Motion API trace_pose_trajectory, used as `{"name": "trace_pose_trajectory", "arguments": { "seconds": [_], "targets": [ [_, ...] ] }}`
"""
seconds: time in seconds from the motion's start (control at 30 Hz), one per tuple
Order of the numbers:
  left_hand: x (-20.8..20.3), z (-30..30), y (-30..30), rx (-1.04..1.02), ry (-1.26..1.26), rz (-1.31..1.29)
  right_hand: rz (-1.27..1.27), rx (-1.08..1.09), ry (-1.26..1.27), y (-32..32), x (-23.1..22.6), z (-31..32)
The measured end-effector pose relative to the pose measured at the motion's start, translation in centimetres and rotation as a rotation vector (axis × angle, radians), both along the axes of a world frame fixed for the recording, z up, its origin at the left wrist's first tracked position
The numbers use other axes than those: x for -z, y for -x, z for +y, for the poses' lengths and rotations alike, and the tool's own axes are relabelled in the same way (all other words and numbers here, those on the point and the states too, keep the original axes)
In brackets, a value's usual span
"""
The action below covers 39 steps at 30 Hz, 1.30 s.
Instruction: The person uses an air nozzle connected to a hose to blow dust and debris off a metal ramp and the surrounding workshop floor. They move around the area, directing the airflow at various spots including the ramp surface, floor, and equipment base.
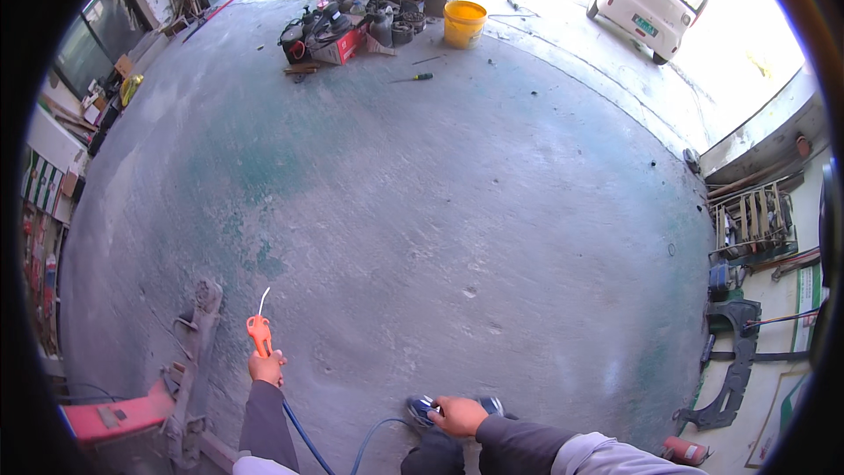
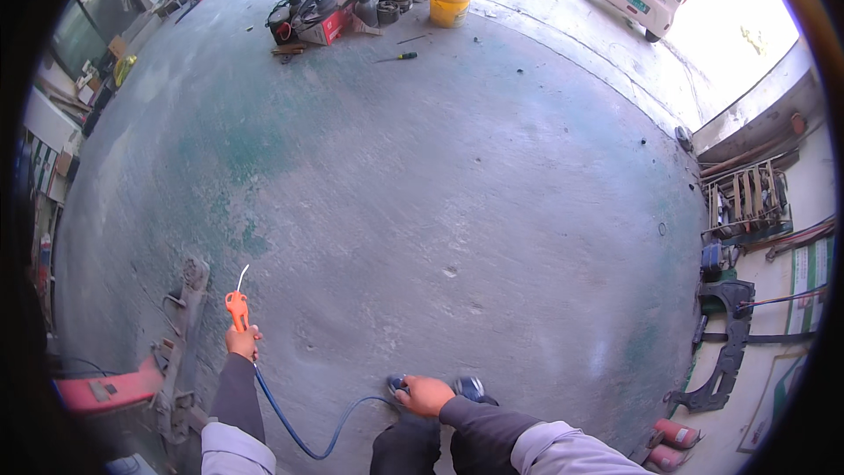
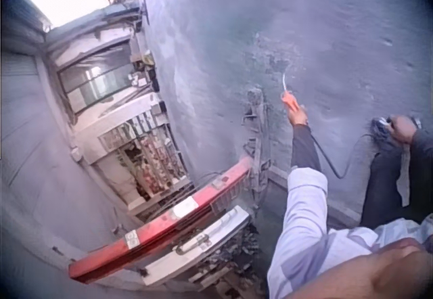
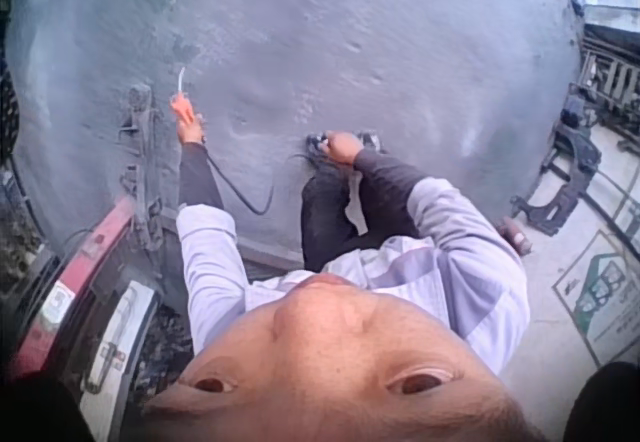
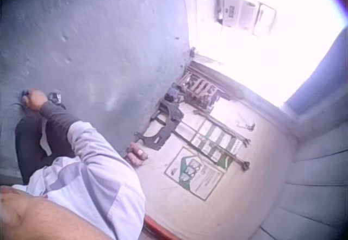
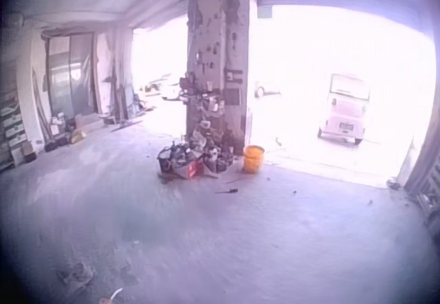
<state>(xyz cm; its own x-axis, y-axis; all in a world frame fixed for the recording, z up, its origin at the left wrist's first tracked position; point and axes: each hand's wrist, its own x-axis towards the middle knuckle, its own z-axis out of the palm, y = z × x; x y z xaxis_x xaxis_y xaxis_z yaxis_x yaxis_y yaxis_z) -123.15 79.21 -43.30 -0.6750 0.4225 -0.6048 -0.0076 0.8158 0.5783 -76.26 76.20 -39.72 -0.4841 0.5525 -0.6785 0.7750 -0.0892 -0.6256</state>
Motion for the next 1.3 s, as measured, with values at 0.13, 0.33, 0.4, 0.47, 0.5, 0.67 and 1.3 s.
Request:
{"name": "trace_pose_trajectory", "arguments": {
  "seconds": [0.13, 0.33, 0.4, 0.47, 0.5, 0.67, 1.3],
  "targets": [
    [-3.3, 11.3, 4.9, 0.066, -0.066, -0.02, 0.063, 0.052, 0.044, 4.6, -1.2, 6.4],
    [-4.4, 26.6, 11.0, 0.073, -0.118, -0.035, 0.048, -0.024, 0.047, 9.2, 1.0, 16.9],
    [-4.4, 31.1, 11.5, 0.077, -0.085, -0.006, 0.015, -0.017, 0.046, 10.2, 1.2, 20.4],
    [-4.8, 35.8, 11.4, 0.162, -0.024, 0.01, 0.048, 0.083, 0.074, 11.0, 0.7, 24.4],
    [-5.0, 38.4, 11.1, 0.181, 0.011, 0.009, 0.057, 0.137, 0.104, 11.3, 0.3, 26.5],
    [-5.4, 49.6, 7.3, 0.377, -0.075, 0.076, -0.005, 0.285, 0.165, 11.8, -1.9, 34.1],
    [2.1, 50.5, 7.4, 0.669, -0.073, 0.173, -0.101, 0.444, 0.275, 23.1, -0.6, 34.8]
  ]
}}
